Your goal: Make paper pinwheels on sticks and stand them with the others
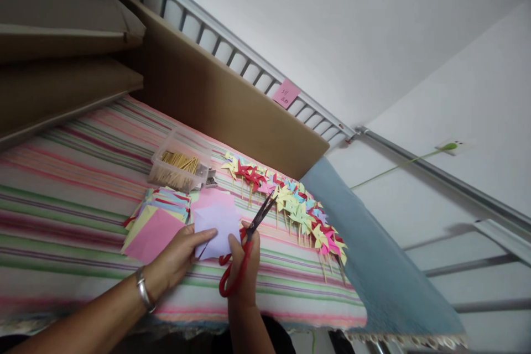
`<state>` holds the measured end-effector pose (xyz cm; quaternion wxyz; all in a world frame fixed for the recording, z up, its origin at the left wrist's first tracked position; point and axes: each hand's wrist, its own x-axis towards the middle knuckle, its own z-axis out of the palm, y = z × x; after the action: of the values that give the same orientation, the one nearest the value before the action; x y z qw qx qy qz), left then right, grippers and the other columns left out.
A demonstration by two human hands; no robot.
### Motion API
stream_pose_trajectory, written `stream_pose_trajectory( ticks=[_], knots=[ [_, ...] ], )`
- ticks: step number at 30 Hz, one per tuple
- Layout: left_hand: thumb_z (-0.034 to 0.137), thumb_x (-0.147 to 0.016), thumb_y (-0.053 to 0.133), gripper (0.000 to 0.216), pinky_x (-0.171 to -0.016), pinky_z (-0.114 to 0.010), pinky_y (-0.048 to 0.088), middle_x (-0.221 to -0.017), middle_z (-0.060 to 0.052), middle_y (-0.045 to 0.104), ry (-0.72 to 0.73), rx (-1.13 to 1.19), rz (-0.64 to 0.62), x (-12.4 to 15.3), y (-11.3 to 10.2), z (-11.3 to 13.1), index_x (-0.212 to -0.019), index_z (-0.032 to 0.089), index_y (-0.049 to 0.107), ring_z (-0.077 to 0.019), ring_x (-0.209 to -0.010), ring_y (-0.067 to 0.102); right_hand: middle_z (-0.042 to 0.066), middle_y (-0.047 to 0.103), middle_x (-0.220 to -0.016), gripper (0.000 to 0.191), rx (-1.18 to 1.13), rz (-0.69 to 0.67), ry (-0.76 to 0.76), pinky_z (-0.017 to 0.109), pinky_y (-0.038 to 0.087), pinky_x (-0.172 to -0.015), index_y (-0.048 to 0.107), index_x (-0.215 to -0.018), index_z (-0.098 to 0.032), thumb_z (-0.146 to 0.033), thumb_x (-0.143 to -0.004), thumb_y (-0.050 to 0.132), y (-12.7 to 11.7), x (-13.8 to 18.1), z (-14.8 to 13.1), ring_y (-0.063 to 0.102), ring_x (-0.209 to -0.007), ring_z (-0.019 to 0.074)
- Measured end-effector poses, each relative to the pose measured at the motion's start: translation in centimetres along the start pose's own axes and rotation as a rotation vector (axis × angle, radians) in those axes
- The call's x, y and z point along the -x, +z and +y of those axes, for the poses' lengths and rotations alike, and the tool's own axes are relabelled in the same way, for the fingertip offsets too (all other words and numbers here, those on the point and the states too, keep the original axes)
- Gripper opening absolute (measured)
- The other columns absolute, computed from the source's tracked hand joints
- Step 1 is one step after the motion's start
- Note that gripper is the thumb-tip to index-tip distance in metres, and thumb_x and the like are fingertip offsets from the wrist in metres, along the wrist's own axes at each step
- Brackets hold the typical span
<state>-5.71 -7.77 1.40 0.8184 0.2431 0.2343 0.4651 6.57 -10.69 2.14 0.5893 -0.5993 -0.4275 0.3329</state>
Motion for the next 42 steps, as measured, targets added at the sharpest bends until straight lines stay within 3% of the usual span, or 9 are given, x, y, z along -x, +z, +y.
stream_pose_trajectory(
  ticks=[6,12,15,20,26,31,42],
  knots=[
    [0.029,-0.061,0.074,0.03,-0.075,-0.034,0.049,-0.077,-0.005,0.074,0.093,-0.206,0.133,-0.7,-1.7,0.7,-0.087,0.014,0.07,-0.0243,-0.075,0.067,-0.001,0.053,-0.082,0.033,0.133,-0.076,-0.02,0.025,0.048,-0.058,0.051,-0.105,-0.02,-0.026,-0.073,0.059,0.0,0.6,0.2,0.055,-0.064,0.0123],
    [0.028,-0.057,0.075,0.022,-0.066,-0.03,0.046,-0.071,-0.002,0.072,0.102,-0.37,0.196,-1.3,-3.8,3.4,-0.074,0.014,0.069,-0.023,-0.071,0.064,-0.003,0.052,-0.063,0.033,0.252,-0.422,0.163,0.018,0.035,-0.041,0.055,-0.101,-0.017,-0.035,-0.075,0.06,-2.6,2.9,0.4,0.047,-0.046,0.0087],
    [0.032,-0.056,0.074,0.023,-0.06,-0.03,0.045,-0.063,-0.002,0.069,0.089,-0.448,0.195,-1.2,-4.4,3.9,-0.07,0.014,0.069,-0.0236,-0.066,0.062,-0.005,0.049,-0.057,0.034,0.301,-0.51,0.243,0.017,0.03,-0.039,0.057,-0.097,-0.017,-0.041,-0.074,0.06,-4.0,4.3,0.2,0.039,-0.041,0.0064],
    [0.033,-0.055,0.073,0.023,-0.055,-0.028,0.043,-0.055,-0.001,0.065,0.008,-0.503,0.129,-1.0,-4.5,3.9,-0.065,0.014,0.067,-0.0218,-0.059,0.06,-0.007,0.04,-0.054,0.035,0.323,-0.533,0.262,0.018,0.029,-0.042,0.059,-0.09,-0.018,-0.049,-0.074,0.06,-5.3,5.7,-0.4,0.036,-0.044,0.0066],
    [0.031,-0.058,0.072,0.024,-0.055,-0.026,0.042,-0.063,-0.002,0.069,-0.039,-0.516,0.081,-1.2,-4.6,4.0,-0.073,0.013,0.069,-0.0196,-0.059,0.06,-0.006,0.039,-0.055,0.03,0.361,-0.619,0.317,0.019,0.028,-0.044,0.059,-0.084,-0.018,-0.046,-0.075,0.06,-5.8,5.7,-1.2,0.038,-0.046,0.0081],
    [0.031,-0.057,0.073,0.028,-0.055,-0.026,0.041,-0.066,-0.003,0.07,-0.041,-0.516,0.081,-1.4,-4.8,3.8,-0.078,0.012,0.07,-0.0202,-0.06,0.061,-0.005,0.042,-0.058,0.023,0.419,-0.632,0.321,0.02,0.03,-0.046,0.059,-0.082,-0.018,-0.04,-0.076,0.059,-5.7,5.6,-1.7,0.041,-0.048,0.0088],
    [0.034,-0.055,0.074,0.029,-0.056,-0.027,0.043,-0.064,-0.003,0.069,-0.058,-0.517,0.078,-0.9,-4.2,4.0,-0.074,0.012,0.068,-0.021,-0.062,0.061,-0.005,0.039,-0.058,0.026,0.438,-0.653,0.25,0.02,0.032,-0.048,0.058,-0.083,-0.017,-0.043,-0.077,0.058,-5.5,5.3,-1.3,0.039,-0.051,0.0096]
  ],
)
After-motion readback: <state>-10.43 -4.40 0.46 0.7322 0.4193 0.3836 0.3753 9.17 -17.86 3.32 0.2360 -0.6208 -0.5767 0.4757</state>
